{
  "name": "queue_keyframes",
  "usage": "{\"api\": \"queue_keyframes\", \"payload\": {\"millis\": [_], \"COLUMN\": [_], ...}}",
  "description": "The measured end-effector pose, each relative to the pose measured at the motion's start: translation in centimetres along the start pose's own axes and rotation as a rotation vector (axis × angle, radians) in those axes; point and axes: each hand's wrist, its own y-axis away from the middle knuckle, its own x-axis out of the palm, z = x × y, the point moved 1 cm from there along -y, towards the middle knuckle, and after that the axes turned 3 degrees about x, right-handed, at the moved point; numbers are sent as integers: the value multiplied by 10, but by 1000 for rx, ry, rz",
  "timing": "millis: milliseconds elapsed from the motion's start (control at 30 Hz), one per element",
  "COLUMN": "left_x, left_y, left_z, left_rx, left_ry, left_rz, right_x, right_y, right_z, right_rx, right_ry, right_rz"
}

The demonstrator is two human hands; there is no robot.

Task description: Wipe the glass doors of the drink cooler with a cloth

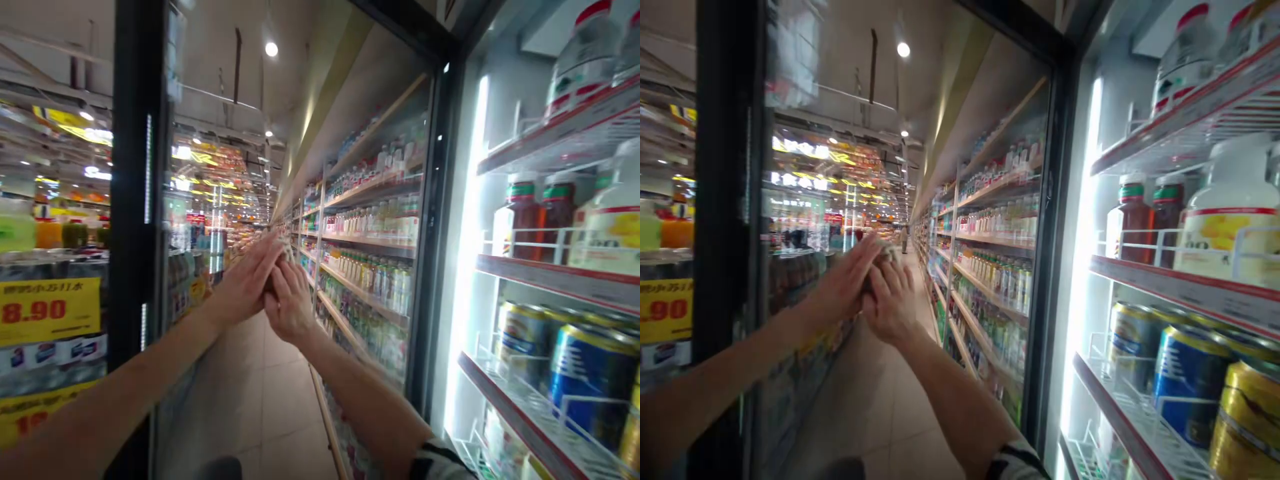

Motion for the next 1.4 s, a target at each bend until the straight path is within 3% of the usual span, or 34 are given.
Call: {"api": "queue_keyframes", "payload": {"millis": [100, 200, 300, 433, 500, 567, 733, 800, 833, 1000, 1067, 1200, 1267, 1300, 1400], "left_x": [-19, -30, -31, -29, -30, -31, -30, -29, -28, -23, -20, -16, -14, -13, -9], "left_y": [15, 26, 27, 22, 21, 21, 26, 27, 28, 28, 28, 39, 56, 66, 95], "left_z": [17, 27, 24, 11, 7, 5, 10, 12, 12, 11, 11, 6, -2, -7, -20], "left_rx": [47, -6, -72, -124, -154, -170, -168, -152, -146, -200, -229, -235, -256, -266, -292], "left_ry": [78, -3, -68, -87, -104, -119, -110, -99, -93, -70, -70, -122, -143, -152, -179], "left_rz": [35, 3, 10, 34, 39, 44, 77, 77, 77, 97, 125, 146, 123, 119, 130], "right_x": [8, -1, -34, -93, -105, -97, -40, -32, -34, -57, -45, -5, -1, -5, -28], "right_y": [-16, -22, -2, 42, 59, 71, 98, 107, 110, 113, 112, 123, 133, 137, 143], "right_z": [16, 0, -55, -149, -169, -155, -43, -24, -26, -78, -68, 2, 13, 8, -31], "right_rx": [127, 83, 113, 485, 591, 549, 200, 119, 148, 600, 589, 236, 169, 217, 580], "right_ry": [138, 236, 318, 406, 399, 377, 260, 246, 272, 475, 450, 299, 270, 283, 394], "right_rz": [18, 75, -10, -281, -367, -344, 19, 106, 99, -116, -108, 151, 237, 236, 70]}}
